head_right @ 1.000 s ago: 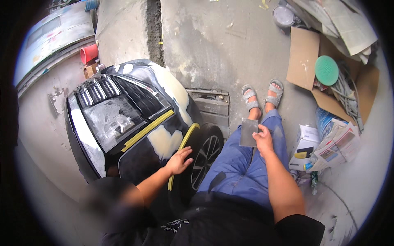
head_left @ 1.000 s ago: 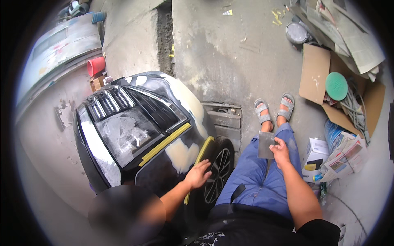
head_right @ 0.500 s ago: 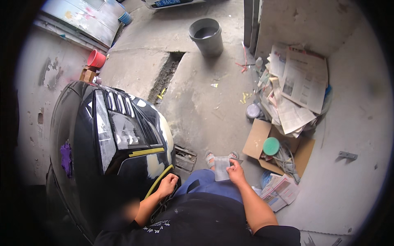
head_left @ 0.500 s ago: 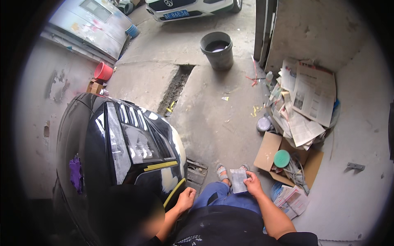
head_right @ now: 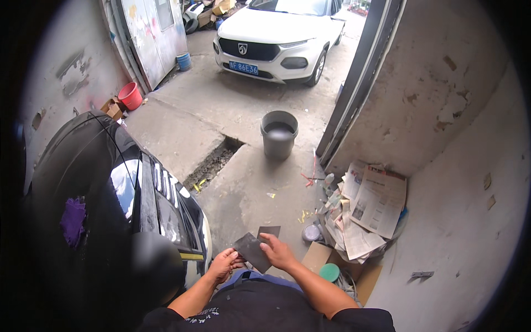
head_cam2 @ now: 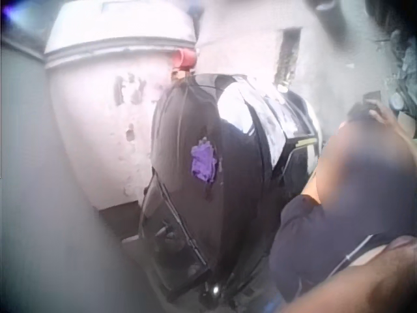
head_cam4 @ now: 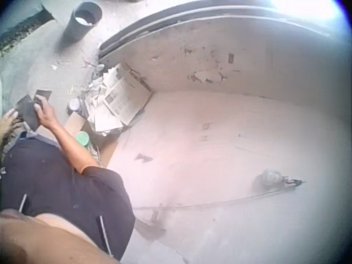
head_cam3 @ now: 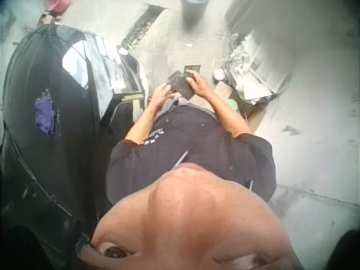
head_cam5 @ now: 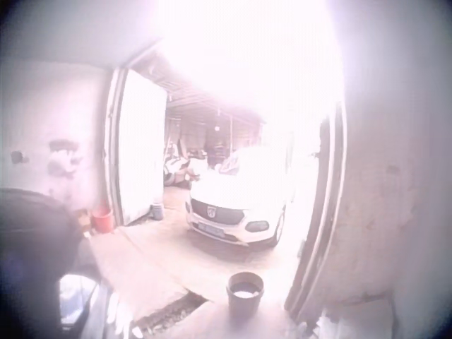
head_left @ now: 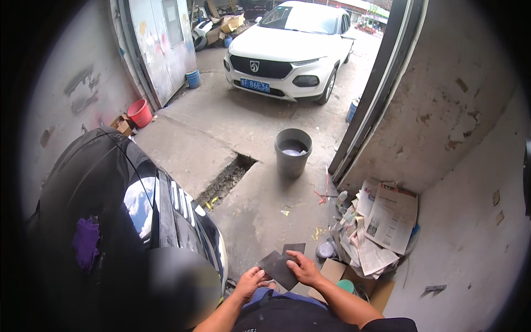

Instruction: The person sands a black car bumper with a sanding block, then wipes the surface with a cloth. The person continues sanding the bumper and inspects the sandpaper before finishing.

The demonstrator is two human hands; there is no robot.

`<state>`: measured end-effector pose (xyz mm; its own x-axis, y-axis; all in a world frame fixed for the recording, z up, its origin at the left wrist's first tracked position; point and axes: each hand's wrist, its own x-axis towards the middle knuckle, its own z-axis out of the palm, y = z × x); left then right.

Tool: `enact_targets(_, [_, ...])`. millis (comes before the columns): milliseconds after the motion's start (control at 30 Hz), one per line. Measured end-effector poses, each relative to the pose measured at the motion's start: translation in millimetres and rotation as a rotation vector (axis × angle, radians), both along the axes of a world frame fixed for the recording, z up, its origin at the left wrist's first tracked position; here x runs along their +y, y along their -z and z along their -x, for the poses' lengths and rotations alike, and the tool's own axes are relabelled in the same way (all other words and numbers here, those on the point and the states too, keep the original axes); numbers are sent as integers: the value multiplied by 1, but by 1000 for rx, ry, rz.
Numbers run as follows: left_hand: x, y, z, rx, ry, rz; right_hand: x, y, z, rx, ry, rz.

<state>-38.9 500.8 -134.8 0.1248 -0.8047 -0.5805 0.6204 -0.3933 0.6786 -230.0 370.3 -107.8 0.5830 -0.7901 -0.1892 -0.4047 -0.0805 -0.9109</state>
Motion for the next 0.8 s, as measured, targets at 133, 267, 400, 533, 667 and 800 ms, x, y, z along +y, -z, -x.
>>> enact_targets(133, [-45,-14,-29,19,-20,95,-33,-32,-46,-22,6,111])
enact_targets(267, [-80,-24,-57,-36,-69,141,-61,-55,-73,-48,-1,92])
enact_targets(400, [-117,-61,-81,24,-150,226,-94,-52,-81,-106,49,11])
enact_targets(533, [-158,-74,-104,-92,-225,254,-136,-52,-83,-126,94,22])
enact_targets(667, [-202,-85,-117,-179,-239,250,-185,-41,-86,-131,85,24])
enact_targets(800, [-247,-74,-122,-186,-244,265,-245,-22,-99,-340,-29,-76])
